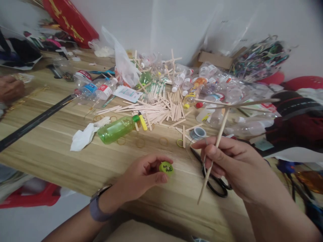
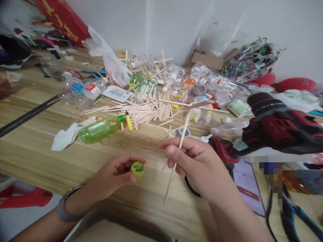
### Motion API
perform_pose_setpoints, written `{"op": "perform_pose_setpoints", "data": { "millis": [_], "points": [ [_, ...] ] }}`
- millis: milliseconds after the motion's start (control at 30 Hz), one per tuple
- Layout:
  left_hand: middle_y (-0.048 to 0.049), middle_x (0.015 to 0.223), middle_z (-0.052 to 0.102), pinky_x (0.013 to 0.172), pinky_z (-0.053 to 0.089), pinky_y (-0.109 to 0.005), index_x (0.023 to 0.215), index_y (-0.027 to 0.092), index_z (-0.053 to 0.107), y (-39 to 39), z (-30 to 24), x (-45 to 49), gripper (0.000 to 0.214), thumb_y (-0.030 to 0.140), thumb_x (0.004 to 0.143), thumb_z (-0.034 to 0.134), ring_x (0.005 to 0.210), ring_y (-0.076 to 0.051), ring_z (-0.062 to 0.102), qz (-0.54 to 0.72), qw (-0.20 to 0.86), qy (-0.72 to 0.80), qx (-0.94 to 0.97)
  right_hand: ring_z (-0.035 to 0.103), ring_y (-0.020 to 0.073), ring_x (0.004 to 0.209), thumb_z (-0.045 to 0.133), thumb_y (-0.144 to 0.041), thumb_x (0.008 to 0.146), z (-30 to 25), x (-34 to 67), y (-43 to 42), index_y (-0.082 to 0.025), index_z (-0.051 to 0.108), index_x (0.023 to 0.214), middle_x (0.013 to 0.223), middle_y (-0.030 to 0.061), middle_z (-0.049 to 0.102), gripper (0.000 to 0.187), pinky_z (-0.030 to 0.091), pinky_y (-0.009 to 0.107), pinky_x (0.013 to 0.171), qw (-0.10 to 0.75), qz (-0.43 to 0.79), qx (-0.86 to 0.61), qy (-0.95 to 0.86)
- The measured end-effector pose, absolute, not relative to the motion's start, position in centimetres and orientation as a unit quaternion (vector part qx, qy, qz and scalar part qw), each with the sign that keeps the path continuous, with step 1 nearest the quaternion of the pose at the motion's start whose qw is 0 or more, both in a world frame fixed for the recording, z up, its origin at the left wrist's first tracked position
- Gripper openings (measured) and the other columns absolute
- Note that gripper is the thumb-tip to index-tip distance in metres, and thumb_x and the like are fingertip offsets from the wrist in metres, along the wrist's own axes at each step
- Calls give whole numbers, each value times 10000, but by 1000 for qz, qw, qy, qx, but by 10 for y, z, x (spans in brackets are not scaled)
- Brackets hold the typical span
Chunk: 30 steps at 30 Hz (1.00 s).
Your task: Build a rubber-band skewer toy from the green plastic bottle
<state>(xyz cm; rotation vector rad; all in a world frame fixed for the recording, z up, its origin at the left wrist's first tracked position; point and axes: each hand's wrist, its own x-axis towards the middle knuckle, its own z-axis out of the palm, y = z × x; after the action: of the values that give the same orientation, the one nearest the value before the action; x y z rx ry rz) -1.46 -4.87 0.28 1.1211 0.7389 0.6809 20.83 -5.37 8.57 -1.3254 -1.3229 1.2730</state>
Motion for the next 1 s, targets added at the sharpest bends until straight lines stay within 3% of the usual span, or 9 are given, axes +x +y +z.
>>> {"op": "perform_pose_setpoints", "data": {
  "millis": [100,167,233,300,367,500,667,833,1000],
  "points": [
    [64,658,406,537,289,-211,1104,253,695,-48,3,-17,398,452,763,745,598,-100,371,291,681,366,564,400,54,388,727,-479,793,97,214,-53,-242,762,820,517,-22,573,240,257,175,346,448,484,-510,-553],
    [40,723,508,605,359,-228,1085,267,705,-46,4,-18,363,440,768,744,678,-129,467,290,641,378,602,395,67,379,735,-490,780,103,216,-51,-254,766,781,500,-18,569,238,251,191,338,477,473,-489,-556],
    [-9,990,627,815,413,-286,1046,273,716,-45,6,-20,317,424,770,749,938,-194,553,312,596,371,640,390,77,378,736,-502,773,106,214,-50,-264,765,754,506,-14,574,240,263,209,340,508,473,-467,-547],
    [-26,1292,582,1014,329,-343,1013,272,720,-44,7,-21,286,411,766,757,1202,-251,478,331,567,359,663,418,84,394,726,-504,783,106,210,-48,-268,765,762,552,-7,608,241,308,218,357,521,476,-449,-547],
    [-22,1410,523,1010,337,-347,1012,269,713,-45,8,-21,285,413,769,753,1234,-259,467,324,578,354,660,463,86,415,716,-504,794,103,204,-47,-261,763,786,600,0,646,248,360,214,380,516,482,-440,-554],
    [-25,1361,584,816,435,-301,1038,258,700,-45,11,-17,309,418,776,738,1049,-225,587,295,638,348,620,494,78,425,683,-513,823,102,194,-45,-222,745,775,595,-7,643,301,395,201,402,511,472,-452,-558],
    [4,1309,618,1047,339,-346,1070,307,709,-46,8,-15,332,409,759,767,1272,-260,494,284,651,354,609,490,76,443,681,-477,839,108,188,-45,-235,744,752,622,-7,642,265,404,206,415,566,433,-447,-541],
    [-35,1290,628,1107,292,-404,1075,278,695,-44,6,-15,348,449,775,738,1336,-280,432,299,638,350,617,474,87,442,730,-501,778,118,181,-44,-284,736,732,611,-27,635,222,445,218,418,663,397,-401,-492],
    [-50,1280,639,1128,251,-435,1047,266,694,-44,8,-8,345,454,762,744,1385,-298,360,303,637,362,609,518,91,453,745,-526,744,132,166,-41,-315,709,670,615,-46,663,226,509,208,458,636,480,-381,-469]
  ]
}}
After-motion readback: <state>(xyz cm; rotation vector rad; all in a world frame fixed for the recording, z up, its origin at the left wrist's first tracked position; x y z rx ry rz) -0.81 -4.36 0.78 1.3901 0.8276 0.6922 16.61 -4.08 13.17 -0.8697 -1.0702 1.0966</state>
